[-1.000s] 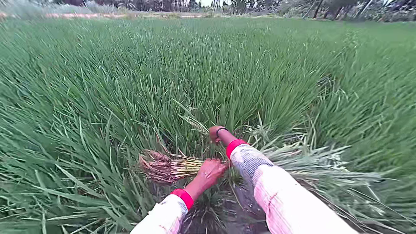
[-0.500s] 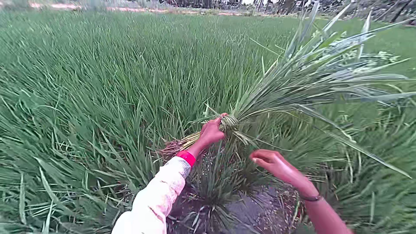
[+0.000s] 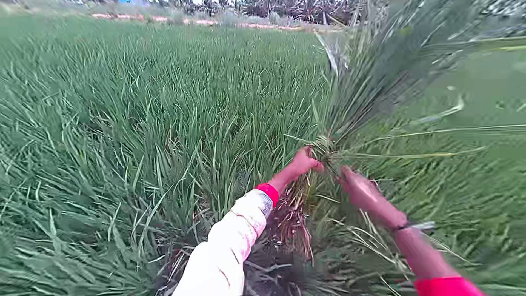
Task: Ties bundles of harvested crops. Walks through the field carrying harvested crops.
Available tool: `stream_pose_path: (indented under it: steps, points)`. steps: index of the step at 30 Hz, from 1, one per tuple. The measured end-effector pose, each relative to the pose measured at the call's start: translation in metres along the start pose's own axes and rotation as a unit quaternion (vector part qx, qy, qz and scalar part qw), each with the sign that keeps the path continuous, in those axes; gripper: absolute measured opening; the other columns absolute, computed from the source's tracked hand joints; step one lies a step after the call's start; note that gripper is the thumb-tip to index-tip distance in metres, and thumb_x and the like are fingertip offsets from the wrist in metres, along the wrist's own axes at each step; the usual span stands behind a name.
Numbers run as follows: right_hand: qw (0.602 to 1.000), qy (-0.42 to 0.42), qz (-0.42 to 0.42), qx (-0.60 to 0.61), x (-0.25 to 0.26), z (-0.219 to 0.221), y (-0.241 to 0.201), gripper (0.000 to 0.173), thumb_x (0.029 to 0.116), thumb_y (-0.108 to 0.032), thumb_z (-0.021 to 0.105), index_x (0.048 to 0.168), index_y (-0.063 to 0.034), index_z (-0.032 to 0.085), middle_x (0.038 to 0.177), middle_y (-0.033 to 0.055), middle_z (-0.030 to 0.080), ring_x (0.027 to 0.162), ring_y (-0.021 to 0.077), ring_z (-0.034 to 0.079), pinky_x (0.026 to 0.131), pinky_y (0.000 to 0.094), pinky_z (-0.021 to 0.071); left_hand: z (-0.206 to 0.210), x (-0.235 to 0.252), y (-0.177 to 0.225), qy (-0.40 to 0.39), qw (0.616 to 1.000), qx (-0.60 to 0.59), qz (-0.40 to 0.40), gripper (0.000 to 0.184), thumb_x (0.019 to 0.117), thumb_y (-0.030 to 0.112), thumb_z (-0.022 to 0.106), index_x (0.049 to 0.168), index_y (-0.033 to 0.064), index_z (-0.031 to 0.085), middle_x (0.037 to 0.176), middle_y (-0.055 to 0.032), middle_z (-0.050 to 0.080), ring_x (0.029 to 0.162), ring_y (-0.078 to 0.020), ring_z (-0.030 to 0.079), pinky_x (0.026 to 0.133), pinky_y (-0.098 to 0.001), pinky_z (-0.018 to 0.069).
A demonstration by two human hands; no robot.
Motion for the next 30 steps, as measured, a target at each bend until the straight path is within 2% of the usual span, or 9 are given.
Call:
stream_pose_path:
  steps: [3, 6, 11, 13, 17, 21, 24, 27, 30]
  points:
    - [0.973, -0.124, 0.029, -0.193, -0.016, 0.020, -0.025, 0.040, 0.1112, -0.017, 0.040, 0.143, 0.0058, 0.043, 0.128, 0.0360, 0.058, 0.116, 0.0558, 0.060, 0.093, 0.0687, 0.0459, -0.038, -0.006, -0.033, 0.069, 0.978, 0.192, -0.049, 0.057, 0.0874, 0.005, 0.074, 0.139, -0.0040, 0.051, 0.126, -0.0264, 0.062, 0.117, -0.0353, 0.061, 0.100, -0.0537, 0.0478]
    - [0.927, -0.162, -0.030, -0.337, -0.028, 0.031, -0.065, 0.034, 0.1057, 0.000, 0.040, 0.138, 0.0103, 0.045, 0.128, 0.0344, 0.058, 0.112, 0.0524, 0.062, 0.088, 0.0618, 0.0502, -0.051, -0.021, -0.050, 0.074, 0.929, 0.349, -0.096, 0.061, 0.0905, 0.015, 0.069, 0.147, 0.0038, 0.049, 0.132, -0.0245, 0.062, 0.126, -0.0395, 0.058, 0.104, -0.0615, 0.0432]
    - [0.808, -0.121, -0.337, -0.469, -0.002, 0.039, -0.128, 0.021, 0.0971, 0.010, 0.050, 0.101, 0.0104, 0.071, 0.104, 0.0250, 0.070, 0.114, 0.0431, 0.062, 0.110, 0.0566, 0.0365, -0.017, -0.043, -0.071, -0.019, 0.856, 0.510, -0.085, 0.066, 0.0969, 0.011, 0.060, 0.159, 0.0087, 0.036, 0.138, -0.0234, 0.060, 0.126, -0.0414, 0.059, 0.103, -0.0592, 0.0459]
    - [0.776, -0.136, -0.428, -0.444, 0.017, 0.042, -0.127, 0.022, 0.0961, 0.011, 0.054, 0.101, 0.0055, 0.075, 0.104, 0.0211, 0.073, 0.119, 0.0433, 0.061, 0.119, 0.0587, 0.0274, -0.003, -0.052, -0.073, -0.050, 0.840, 0.536, -0.069, 0.062, 0.0980, 0.010, 0.058, 0.157, 0.0094, 0.039, 0.137, -0.0239, 0.060, 0.125, -0.0422, 0.059, 0.103, -0.0587, 0.0462]
    - [0.820, -0.254, -0.390, -0.334, 0.045, 0.042, -0.095, 0.019, 0.1005, -0.009, 0.063, 0.113, -0.0032, 0.075, 0.116, 0.0196, 0.071, 0.124, 0.0439, 0.058, 0.113, 0.0686, 0.0245, 0.010, -0.072, -0.068, -0.093, 0.806, 0.583, -0.034, 0.067, 0.0919, 0.006, 0.065, 0.155, 0.0039, 0.041, 0.135, -0.0267, 0.059, 0.125, -0.0434, 0.059, 0.103, -0.0584, 0.0452]
    - [0.876, -0.357, -0.287, -0.151, 0.048, 0.052, -0.064, 0.023, 0.1032, -0.013, 0.060, 0.109, 0.0055, 0.072, 0.105, 0.0221, 0.070, 0.105, 0.0363, 0.064, 0.098, 0.0584, 0.0416, 0.020, -0.084, -0.061, -0.138, 0.785, 0.604, -0.020, 0.071, 0.0885, 0.003, 0.067, 0.154, -0.0010, 0.039, 0.138, -0.0279, 0.058, 0.129, -0.0429, 0.056, 0.107, -0.0580, 0.0412]
    - [0.889, -0.381, -0.239, -0.084, 0.036, 0.053, -0.057, 0.024, 0.1044, -0.010, 0.057, 0.109, 0.0097, 0.069, 0.104, 0.0228, 0.068, 0.101, 0.0312, 0.064, 0.096, 0.0490, 0.0453, 0.025, -0.085, -0.069, -0.141, 0.788, 0.599, -0.021, 0.087, 0.0866, 0.004, 0.069, 0.160, -0.0028, 0.023, 0.137, -0.0281, 0.059, 0.129, -0.0424, 0.056, 0.110, -0.0558, 0.0400]
    - [0.914, -0.357, -0.186, -0.045, 0.036, 0.042, -0.045, 0.021, 0.1034, -0.011, 0.059, 0.107, 0.0076, 0.068, 0.101, 0.0188, 0.067, 0.094, 0.0256, 0.062, 0.091, 0.0463, 0.0469, 0.034, -0.082, -0.065, -0.131, 0.794, 0.594, -0.001, 0.097, 0.0867, 0.006, 0.068, 0.163, 0.0007, 0.008, 0.136, -0.0265, 0.060, 0.126, -0.0414, 0.059, 0.107, -0.0547, 0.0427]
    - [0.923, -0.342, -0.169, -0.052, 0.036, 0.035, -0.033, 0.025, 0.1032, -0.011, 0.060, 0.117, 0.0092, 0.064, 0.109, 0.0210, 0.066, 0.100, 0.0250, 0.061, 0.093, 0.0436, 0.0461, 0.051, -0.080, -0.058, -0.147, 0.791, 0.593, 0.015, 0.095, 0.0878, 0.005, 0.066, 0.166, 0.0136, 0.013, 0.133, -0.0252, 0.062, 0.123, -0.0429, 0.061, 0.103, -0.0572, 0.0448]
Point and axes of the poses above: each hand's wrist, its own x-axis towards the middle knuckle, its own z-axis out of the palm, y = z × x, the point moved 8 cm from there along x, towards the middle knuckle
